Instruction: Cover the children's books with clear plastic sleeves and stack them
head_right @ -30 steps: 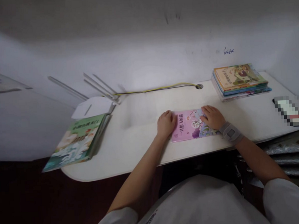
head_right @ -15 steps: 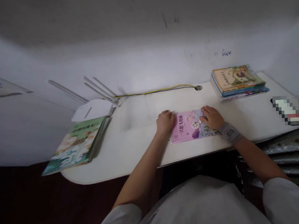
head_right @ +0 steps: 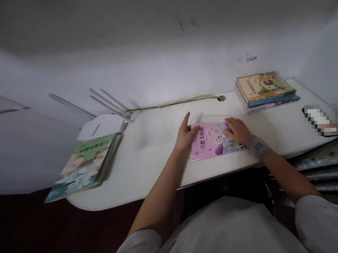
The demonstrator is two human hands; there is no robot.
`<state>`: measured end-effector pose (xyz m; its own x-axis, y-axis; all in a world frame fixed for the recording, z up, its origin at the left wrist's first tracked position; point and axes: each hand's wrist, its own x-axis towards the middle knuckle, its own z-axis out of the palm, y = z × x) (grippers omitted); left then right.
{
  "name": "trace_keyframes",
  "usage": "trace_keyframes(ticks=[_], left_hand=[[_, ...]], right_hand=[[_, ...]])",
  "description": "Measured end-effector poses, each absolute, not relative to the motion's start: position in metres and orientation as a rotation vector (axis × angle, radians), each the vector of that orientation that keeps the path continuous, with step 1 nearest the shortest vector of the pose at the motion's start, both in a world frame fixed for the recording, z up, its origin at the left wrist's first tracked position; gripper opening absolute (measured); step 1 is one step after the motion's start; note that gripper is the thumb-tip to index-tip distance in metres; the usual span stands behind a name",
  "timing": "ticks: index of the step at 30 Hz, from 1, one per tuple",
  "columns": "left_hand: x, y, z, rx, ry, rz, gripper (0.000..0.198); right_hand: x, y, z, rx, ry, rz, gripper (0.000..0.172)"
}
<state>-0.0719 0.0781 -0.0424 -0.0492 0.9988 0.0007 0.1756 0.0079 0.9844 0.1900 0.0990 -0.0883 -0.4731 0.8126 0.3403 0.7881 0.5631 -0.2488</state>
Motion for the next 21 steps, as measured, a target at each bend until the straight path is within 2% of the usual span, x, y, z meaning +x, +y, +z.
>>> trace_keyframes(ticks=[6,13,17,21], left_hand=[[-0.082,0.084,-0.036,1.105,1.071,1.147,0.06],[-0.089,0.069,-0.014,1.215,1.254,1.059,0.033],[-0.09,0.061,-0.01,1.318,1.339,1.068,0.024],[-0.089,0.063,-0.013,1.267,1.314,1.085,0.021]], right_hand=[[0.196,0.105,-0.075,-1.157,-2.233,0.1,0.048],[0.209,0.098,-0.031,-1.007,-2.188,0.293,0.024],[0.219,0.094,-0.012,-1.014,-2.235,0.524,0.024],[0.219,0.102,-0.013,-1.145,-2.06,0.673,0.026]])
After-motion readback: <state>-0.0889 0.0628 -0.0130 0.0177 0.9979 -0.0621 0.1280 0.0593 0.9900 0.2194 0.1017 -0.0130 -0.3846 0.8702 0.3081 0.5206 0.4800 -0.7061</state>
